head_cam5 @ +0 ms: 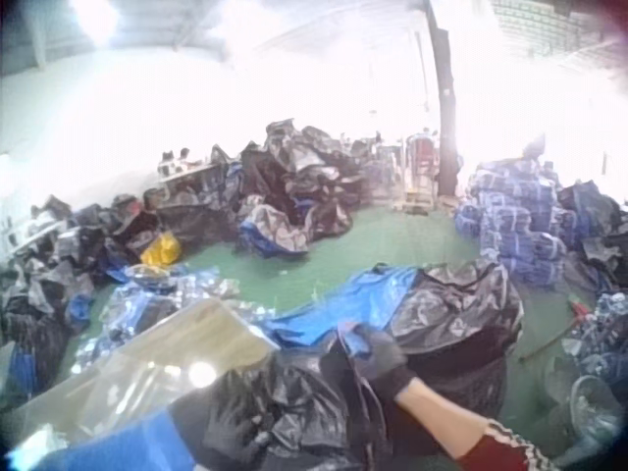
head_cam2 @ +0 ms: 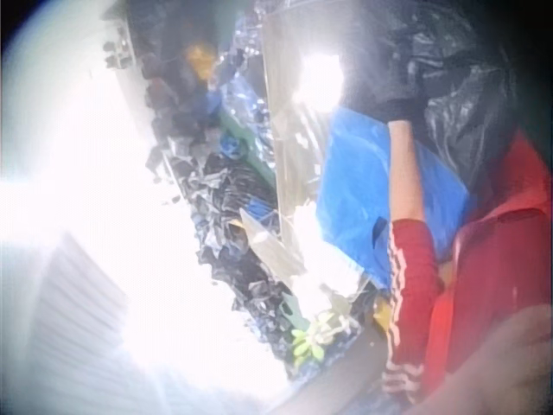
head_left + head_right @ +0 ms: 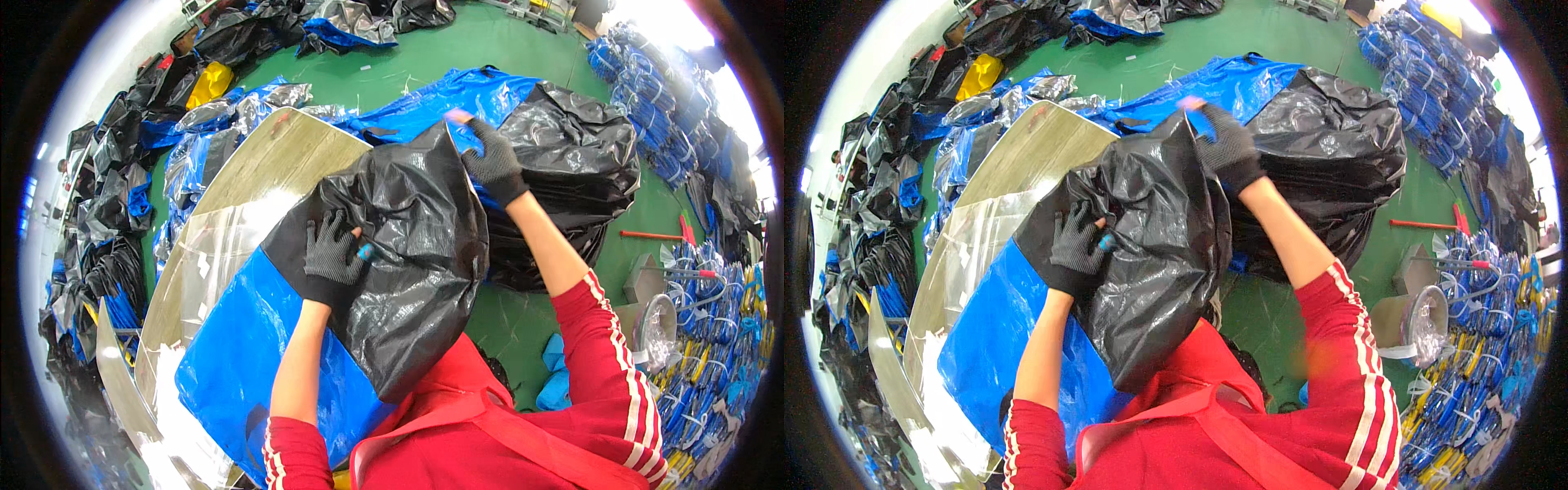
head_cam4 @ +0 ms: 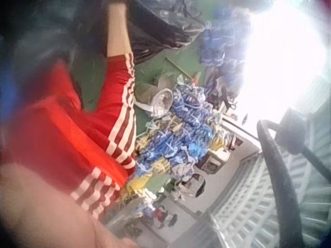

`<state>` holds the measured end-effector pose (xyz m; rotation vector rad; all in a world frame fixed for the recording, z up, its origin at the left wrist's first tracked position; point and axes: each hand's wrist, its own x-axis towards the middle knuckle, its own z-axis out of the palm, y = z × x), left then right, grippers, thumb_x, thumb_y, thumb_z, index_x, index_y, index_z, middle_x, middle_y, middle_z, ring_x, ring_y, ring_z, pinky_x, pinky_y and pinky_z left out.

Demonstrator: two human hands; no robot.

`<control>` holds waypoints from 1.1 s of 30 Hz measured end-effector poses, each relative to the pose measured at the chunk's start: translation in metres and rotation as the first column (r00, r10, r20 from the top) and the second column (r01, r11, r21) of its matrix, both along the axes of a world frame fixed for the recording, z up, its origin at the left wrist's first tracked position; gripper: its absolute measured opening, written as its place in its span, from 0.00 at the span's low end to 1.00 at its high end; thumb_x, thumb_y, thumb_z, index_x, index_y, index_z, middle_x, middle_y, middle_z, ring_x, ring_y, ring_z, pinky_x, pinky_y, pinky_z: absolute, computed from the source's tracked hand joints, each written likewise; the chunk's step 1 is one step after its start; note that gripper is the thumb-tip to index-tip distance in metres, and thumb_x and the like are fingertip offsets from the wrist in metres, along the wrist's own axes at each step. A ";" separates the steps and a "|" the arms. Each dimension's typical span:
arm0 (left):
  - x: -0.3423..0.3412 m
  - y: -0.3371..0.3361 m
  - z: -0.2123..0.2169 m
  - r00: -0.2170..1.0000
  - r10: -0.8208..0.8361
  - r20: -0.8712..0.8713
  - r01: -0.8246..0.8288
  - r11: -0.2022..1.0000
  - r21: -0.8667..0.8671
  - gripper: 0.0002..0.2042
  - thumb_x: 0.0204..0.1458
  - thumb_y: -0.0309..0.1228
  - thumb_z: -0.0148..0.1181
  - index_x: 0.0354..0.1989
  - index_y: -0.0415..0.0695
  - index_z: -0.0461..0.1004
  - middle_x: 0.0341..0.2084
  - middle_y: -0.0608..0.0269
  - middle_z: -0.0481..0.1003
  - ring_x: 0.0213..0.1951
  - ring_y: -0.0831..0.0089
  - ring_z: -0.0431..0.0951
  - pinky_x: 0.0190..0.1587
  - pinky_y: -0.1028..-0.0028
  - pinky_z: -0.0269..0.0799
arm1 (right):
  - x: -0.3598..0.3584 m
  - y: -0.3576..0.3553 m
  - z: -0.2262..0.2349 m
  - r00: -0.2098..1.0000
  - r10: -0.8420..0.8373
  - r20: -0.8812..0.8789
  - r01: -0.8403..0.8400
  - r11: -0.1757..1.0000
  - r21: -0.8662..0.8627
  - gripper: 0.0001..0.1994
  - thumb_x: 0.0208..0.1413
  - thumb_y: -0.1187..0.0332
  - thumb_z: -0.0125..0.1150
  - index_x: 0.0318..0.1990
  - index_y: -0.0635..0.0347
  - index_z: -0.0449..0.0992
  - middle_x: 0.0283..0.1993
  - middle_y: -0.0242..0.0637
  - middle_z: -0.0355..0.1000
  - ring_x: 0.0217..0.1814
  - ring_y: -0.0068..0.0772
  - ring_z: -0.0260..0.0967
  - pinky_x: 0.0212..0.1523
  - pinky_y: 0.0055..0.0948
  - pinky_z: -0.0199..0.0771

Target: The person repeatedly folds blue and black soft goods, inserts them into clear plastic bags, and places the sealed packages on a table. The process is repeated multiple times with similar items.

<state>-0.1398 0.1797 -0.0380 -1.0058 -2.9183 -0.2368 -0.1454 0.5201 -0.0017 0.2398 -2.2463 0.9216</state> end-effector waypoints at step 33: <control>-0.003 0.075 -0.016 0.961 -0.252 -0.115 0.272 0.937 0.220 0.29 0.49 0.52 0.58 0.62 0.62 0.67 0.69 0.46 0.49 0.69 0.39 0.43 0.67 0.40 0.29 | 0.065 0.001 0.016 0.961 0.067 0.267 -0.195 0.853 0.485 0.30 0.53 0.44 0.56 0.57 0.56 0.71 0.63 0.47 0.64 0.60 0.50 0.63 0.61 0.44 0.60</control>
